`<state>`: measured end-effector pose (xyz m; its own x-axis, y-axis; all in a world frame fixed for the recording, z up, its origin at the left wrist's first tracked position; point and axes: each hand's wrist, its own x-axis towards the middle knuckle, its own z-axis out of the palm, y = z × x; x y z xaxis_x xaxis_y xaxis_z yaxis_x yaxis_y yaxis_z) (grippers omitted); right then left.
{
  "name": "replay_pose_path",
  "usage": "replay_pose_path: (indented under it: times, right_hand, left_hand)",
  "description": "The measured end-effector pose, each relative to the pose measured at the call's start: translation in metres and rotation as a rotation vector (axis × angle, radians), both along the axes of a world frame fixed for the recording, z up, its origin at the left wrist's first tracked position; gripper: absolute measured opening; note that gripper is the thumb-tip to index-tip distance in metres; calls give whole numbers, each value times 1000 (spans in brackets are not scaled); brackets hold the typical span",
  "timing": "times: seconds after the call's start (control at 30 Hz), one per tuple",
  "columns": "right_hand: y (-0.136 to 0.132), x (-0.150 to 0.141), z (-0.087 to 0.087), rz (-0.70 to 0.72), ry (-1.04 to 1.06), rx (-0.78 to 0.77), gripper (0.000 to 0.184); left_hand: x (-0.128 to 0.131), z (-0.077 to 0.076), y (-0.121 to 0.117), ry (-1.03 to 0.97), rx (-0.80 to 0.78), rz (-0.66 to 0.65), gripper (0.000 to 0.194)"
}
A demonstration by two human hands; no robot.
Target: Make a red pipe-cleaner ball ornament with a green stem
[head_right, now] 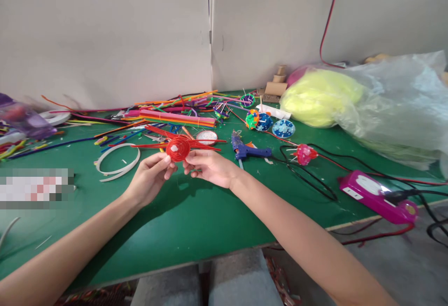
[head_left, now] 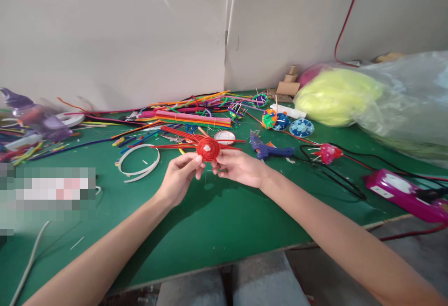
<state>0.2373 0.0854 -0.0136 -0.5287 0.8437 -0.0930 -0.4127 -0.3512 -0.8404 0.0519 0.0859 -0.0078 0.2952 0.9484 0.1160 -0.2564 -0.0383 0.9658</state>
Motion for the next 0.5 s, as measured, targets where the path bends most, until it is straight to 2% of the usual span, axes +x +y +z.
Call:
replay_pose_path:
  times: [0.3,0.4,0.5]
  right_hand:
    - [0,-9,-4,-345,-212,180,21]
    - [-3,-12,-3,-536,-363,363,15]
    - [-9,-15,-1,-733,-554,636,11]
  left_hand:
    - [1,-7,0,53,76,114,17]
    - [1,-7,0,50,60,114,18]
    - [2,-6,-1,40,43,112,19]
